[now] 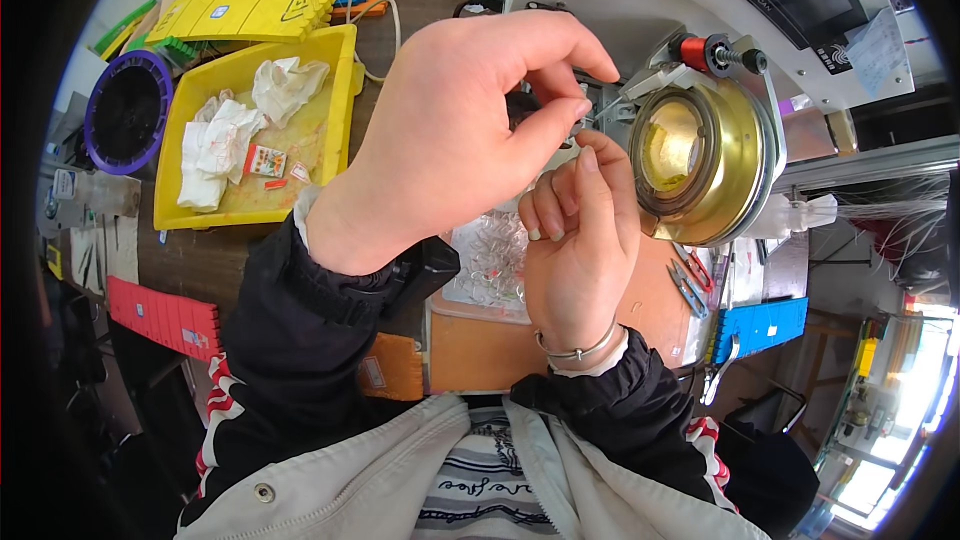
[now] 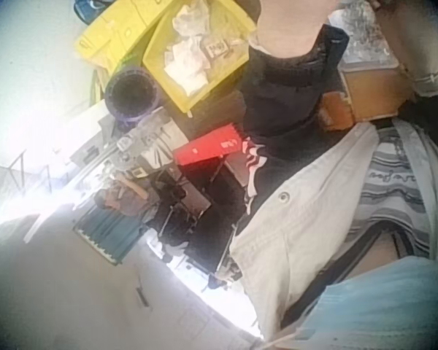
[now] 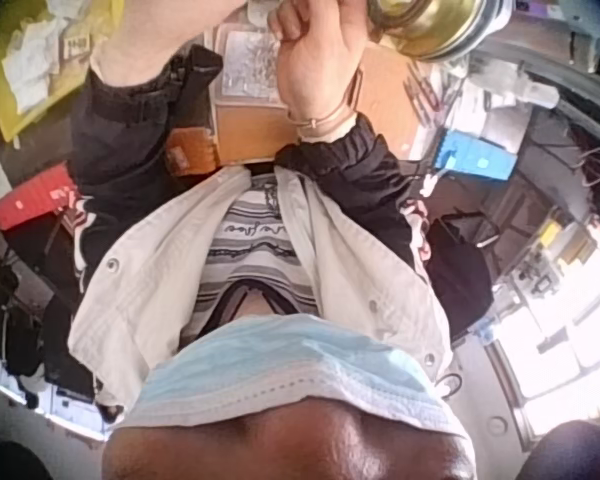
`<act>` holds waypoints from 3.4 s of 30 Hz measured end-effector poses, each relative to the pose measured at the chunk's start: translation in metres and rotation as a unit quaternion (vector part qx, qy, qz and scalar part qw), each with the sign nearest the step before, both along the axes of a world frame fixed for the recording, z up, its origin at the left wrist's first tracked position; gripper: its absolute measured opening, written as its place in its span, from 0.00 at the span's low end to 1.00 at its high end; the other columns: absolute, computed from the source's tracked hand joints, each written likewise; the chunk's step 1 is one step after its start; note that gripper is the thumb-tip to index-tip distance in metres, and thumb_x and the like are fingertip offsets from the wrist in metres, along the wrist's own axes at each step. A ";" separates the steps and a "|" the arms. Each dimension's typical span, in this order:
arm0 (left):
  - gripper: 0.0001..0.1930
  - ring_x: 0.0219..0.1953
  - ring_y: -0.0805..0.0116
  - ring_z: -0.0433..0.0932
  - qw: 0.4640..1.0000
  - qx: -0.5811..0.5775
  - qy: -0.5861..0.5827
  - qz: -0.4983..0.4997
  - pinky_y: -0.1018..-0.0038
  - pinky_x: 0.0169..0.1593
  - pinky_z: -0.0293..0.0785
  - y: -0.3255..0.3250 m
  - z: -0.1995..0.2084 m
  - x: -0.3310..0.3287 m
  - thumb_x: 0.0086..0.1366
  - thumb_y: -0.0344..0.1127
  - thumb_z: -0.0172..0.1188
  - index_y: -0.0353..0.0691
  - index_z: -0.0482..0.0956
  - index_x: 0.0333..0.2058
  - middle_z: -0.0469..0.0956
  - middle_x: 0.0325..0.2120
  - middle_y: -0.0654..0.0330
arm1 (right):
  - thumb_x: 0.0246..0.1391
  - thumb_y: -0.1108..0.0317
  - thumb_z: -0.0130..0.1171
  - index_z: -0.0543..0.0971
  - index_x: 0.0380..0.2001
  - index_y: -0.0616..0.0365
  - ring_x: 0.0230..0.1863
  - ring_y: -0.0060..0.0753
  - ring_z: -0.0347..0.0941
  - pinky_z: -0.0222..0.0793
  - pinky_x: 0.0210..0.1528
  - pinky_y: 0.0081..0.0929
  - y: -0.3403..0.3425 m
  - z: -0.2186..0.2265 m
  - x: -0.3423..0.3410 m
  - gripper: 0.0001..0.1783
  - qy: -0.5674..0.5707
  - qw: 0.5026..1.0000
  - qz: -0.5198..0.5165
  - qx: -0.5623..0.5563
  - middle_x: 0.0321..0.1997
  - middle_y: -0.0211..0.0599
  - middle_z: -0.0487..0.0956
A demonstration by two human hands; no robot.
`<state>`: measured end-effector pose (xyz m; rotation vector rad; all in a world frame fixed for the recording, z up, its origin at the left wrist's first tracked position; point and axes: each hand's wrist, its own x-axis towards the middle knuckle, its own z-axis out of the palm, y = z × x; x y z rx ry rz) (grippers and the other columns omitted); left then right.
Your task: Assembling small mechanical and electronic components at a workshop bench.
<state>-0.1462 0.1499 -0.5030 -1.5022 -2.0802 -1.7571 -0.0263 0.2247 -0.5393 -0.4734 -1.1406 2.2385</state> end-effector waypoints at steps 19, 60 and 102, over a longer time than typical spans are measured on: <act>0.09 0.30 0.57 0.78 0.965 -0.020 0.247 0.082 0.68 0.31 0.73 0.004 0.001 0.013 0.52 0.20 0.62 0.39 0.80 0.32 0.79 0.26 0.58 | 0.68 0.72 0.49 0.67 0.38 0.61 0.20 0.08 0.56 0.49 0.21 0.14 0.013 0.001 -0.015 0.05 -0.027 0.985 -0.053 0.164 0.22 0.21 0.67; 0.13 0.39 0.69 0.82 0.985 -0.129 0.017 0.114 0.71 0.46 0.74 -0.008 0.061 0.014 0.60 0.24 0.59 0.36 0.81 0.44 0.83 0.42 0.58 | 0.65 0.75 0.51 0.67 0.39 0.60 0.25 0.09 0.60 0.55 0.26 0.13 0.023 0.001 -0.008 0.04 -0.032 0.993 0.008 0.112 0.28 0.24 0.69; 0.08 0.47 0.62 0.78 0.984 -0.119 -0.038 0.128 0.70 0.52 0.71 -0.023 0.008 0.031 0.60 0.23 0.61 0.34 0.81 0.39 0.81 0.38 0.56 | 0.70 0.67 0.48 0.65 0.41 0.59 0.18 0.11 0.50 0.46 0.20 0.16 0.023 -0.007 0.031 0.07 -0.050 0.977 0.196 -0.062 0.21 0.19 0.59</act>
